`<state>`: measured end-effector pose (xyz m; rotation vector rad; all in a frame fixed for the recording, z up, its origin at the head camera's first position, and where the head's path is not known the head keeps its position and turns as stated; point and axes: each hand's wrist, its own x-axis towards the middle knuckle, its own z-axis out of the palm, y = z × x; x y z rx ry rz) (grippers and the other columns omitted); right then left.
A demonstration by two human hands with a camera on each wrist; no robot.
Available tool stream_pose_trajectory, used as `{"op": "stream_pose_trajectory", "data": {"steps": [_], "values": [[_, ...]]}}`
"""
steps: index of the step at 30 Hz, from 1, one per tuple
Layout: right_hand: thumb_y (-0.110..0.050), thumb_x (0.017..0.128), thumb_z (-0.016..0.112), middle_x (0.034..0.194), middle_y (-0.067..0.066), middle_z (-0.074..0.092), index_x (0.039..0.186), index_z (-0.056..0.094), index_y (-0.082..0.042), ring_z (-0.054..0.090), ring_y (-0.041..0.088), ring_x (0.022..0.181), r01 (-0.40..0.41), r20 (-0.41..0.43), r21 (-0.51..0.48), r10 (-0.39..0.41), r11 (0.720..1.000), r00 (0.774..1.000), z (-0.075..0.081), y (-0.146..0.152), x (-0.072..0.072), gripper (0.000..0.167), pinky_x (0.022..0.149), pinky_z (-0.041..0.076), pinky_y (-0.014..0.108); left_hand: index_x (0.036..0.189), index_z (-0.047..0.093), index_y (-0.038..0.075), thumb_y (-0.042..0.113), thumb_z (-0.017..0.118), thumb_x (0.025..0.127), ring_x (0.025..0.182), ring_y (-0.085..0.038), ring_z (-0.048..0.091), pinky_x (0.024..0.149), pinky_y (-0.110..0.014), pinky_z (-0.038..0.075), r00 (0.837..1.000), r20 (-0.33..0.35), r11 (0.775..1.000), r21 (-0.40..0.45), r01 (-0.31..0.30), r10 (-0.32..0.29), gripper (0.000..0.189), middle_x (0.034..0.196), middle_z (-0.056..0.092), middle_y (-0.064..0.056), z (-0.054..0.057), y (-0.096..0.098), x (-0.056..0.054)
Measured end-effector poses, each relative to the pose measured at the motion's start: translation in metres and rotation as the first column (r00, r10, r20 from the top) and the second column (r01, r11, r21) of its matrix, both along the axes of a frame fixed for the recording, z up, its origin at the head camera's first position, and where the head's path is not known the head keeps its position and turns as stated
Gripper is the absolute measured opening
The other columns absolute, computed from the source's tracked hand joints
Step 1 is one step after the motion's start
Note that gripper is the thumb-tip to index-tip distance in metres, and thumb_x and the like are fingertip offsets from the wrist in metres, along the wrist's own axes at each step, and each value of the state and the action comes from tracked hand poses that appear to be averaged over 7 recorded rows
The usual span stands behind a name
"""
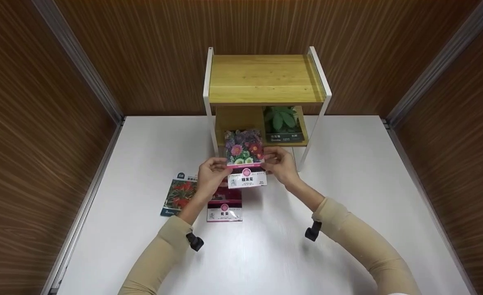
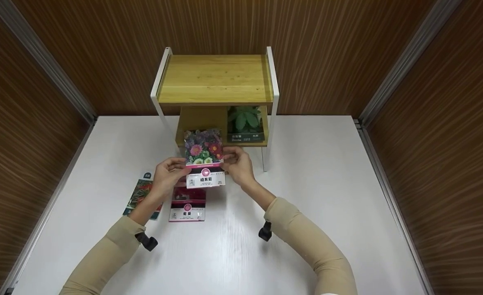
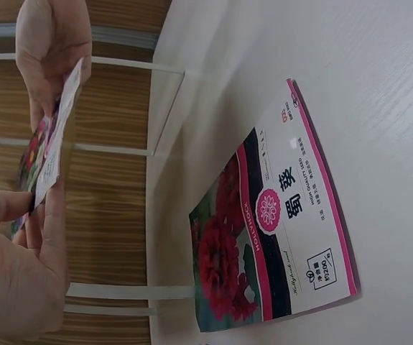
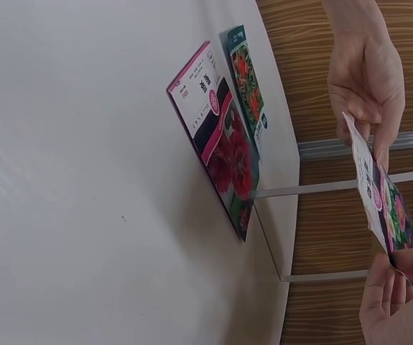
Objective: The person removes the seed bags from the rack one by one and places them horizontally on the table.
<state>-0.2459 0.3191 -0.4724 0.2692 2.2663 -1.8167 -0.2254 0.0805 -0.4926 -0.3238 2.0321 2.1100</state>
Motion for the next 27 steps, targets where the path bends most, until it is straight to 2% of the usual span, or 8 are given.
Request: {"op": "stream_pose_trajectory", "data": {"steps": [7, 11, 17, 23, 27], "values": [[0.007, 0.089, 0.074, 0.110, 0.011, 0.067, 0.133, 0.066, -0.003, 0.068, 0.015, 0.089, -0.011, 0.005, 0.003, 0.011, 1.000, 1.000, 0.004, 0.000, 0.006, 0.046, 0.074, 0.067, 0.032, 0.120, 0.068, -0.002, 0.000, 0.078, 0.090, 0.070, -0.011, 0.067, 0.065, -0.044, 0.067, 1.000, 0.010, 1.000, -0.016, 0.007, -0.007, 0.032, 0.098, 0.068, -0.009, 0.002, 0.001, 0.004], [0.007, 0.089, 0.074, 0.109, 0.011, 0.067, 0.133, 0.065, -0.003, 0.068, 0.014, 0.088, -0.011, -0.006, -0.013, 0.011, 1.000, 1.000, 0.005, 0.002, 0.009, 0.046, 0.072, 0.066, 0.030, 0.119, 0.069, -0.001, 0.000, 0.078, 0.090, 0.067, -0.011, 0.068, 0.067, -0.050, 0.067, 1.000, 0.010, 0.999, -0.031, 0.012, -0.011, 0.030, 0.097, 0.069, -0.008, 0.004, 0.001, 0.006], [0.008, 0.087, 0.074, 0.105, 0.009, 0.065, 0.134, 0.064, 0.001, 0.067, 0.011, 0.084, -0.004, -0.008, -0.043, 0.004, 0.999, 1.000, 0.003, 0.004, 0.014, 0.048, 0.067, 0.064, 0.025, 0.119, 0.069, -0.001, -0.001, 0.078, 0.089, 0.063, -0.011, 0.067, 0.063, -0.047, 0.066, 1.000, -0.002, 0.998, -0.054, 0.022, -0.023, 0.031, 0.095, 0.069, -0.008, 0.007, 0.002, 0.012], [0.011, 0.086, 0.073, 0.103, 0.008, 0.064, 0.133, 0.064, 0.001, 0.065, 0.011, 0.081, 0.004, 0.004, -0.047, -0.004, 0.999, 1.000, -0.001, 0.006, 0.020, 0.049, 0.065, 0.062, 0.022, 0.118, 0.069, 0.000, 0.000, 0.079, 0.089, 0.066, -0.013, 0.067, 0.059, -0.037, 0.066, 1.000, -0.010, 0.996, -0.083, 0.026, -0.027, 0.030, 0.096, 0.069, -0.009, 0.007, 0.003, 0.018], [0.011, 0.086, 0.073, 0.102, 0.008, 0.064, 0.133, 0.065, 0.000, 0.065, 0.013, 0.081, 0.007, 0.013, -0.039, -0.006, 0.999, 1.000, -0.002, 0.008, 0.025, 0.049, 0.065, 0.063, 0.024, 0.117, 0.070, 0.003, 0.002, 0.079, 0.090, 0.069, -0.019, 0.067, 0.061, -0.040, 0.066, 1.000, 0.000, 0.995, -0.101, 0.026, -0.026, 0.029, 0.096, 0.069, -0.009, 0.006, 0.005, 0.023]]}}
